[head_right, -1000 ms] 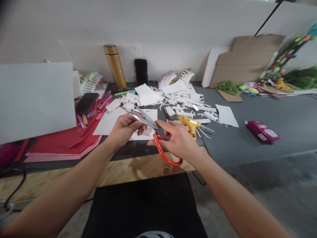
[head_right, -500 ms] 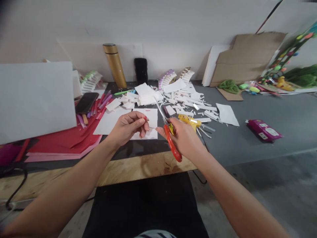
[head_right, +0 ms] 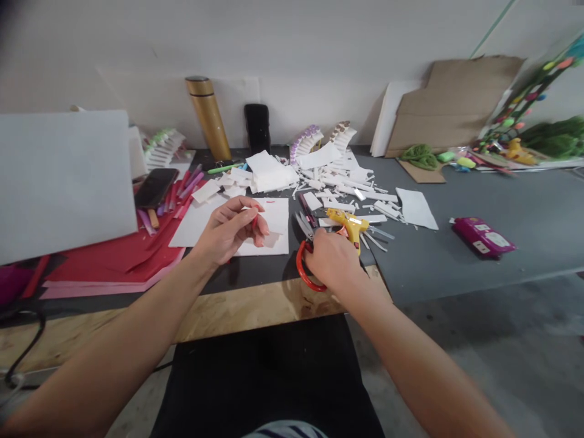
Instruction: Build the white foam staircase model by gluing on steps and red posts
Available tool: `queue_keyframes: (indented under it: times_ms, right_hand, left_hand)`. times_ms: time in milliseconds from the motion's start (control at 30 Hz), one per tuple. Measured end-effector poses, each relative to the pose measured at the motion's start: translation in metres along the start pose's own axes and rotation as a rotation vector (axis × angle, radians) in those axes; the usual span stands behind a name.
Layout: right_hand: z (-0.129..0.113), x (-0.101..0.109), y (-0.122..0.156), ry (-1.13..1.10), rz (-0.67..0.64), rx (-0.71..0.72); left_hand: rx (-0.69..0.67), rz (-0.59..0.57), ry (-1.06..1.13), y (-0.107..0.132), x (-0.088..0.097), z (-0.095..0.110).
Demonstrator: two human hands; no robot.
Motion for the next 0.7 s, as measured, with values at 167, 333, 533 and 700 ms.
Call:
queue_keyframes:
  times_ms: [167,333,533,700]
  right_hand:
    - [-0.004,0.003,-0.013,0.01,0.002,0.017]
    - [-0.007,0.006,-0.024,0.034,-0.009,0.044]
    - [-0.014,0.012,-0.016,0.056,-0.041,0.121]
    - [-0.006,0.024,-0.006,0.072,0.005,0.093]
  left_hand:
    - [-0.027,0.024,0.046,0.0,0.005,0.005]
    - [-0.025,0.031,0.06,-0.002,0.012,0.003]
    - [-0.002,0.017,0.062,-0.002,0.01,0.001]
    - [0.025,-0.002,0.054,-0.001,0.006,-0.003]
Point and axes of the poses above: each hand's wrist, its own y-axis away from the middle knuckle, its own x-axis out of the back of the hand, z = x × y, the point moved 10 cm from there along -y, towards the middle knuckle, and after that the axes turned 12 degrees about x, right-handed, at the moved point
